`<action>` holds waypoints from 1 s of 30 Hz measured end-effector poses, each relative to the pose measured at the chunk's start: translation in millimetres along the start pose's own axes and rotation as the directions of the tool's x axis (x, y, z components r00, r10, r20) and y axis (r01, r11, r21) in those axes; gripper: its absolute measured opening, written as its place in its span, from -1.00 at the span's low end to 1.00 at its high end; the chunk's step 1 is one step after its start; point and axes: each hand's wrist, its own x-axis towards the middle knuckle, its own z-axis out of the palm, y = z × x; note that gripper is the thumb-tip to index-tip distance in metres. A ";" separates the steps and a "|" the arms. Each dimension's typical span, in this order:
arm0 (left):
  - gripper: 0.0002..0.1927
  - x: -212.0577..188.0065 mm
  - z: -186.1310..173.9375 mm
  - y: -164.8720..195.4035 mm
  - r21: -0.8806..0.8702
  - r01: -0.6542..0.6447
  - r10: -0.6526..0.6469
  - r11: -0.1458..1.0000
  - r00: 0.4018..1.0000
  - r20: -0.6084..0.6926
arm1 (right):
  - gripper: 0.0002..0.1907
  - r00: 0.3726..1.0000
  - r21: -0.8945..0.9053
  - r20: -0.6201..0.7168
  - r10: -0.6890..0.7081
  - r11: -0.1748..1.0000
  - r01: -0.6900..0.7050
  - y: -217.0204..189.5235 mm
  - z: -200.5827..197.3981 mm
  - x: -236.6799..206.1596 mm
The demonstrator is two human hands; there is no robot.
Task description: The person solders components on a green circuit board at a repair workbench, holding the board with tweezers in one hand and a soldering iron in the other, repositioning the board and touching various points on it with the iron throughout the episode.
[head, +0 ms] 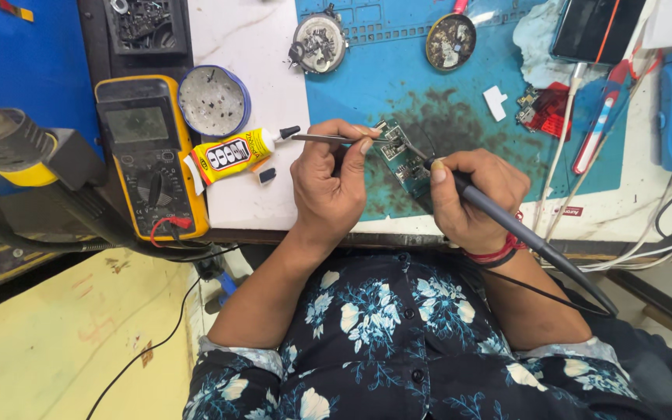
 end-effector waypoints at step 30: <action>-0.86 -0.2 3.5 -1.4 -0.007 0.003 -0.003 1.000 1.000 -0.002 | -0.87 1.000 0.007 0.000 -0.008 1.000 0.008 1.0 -1.8 1.5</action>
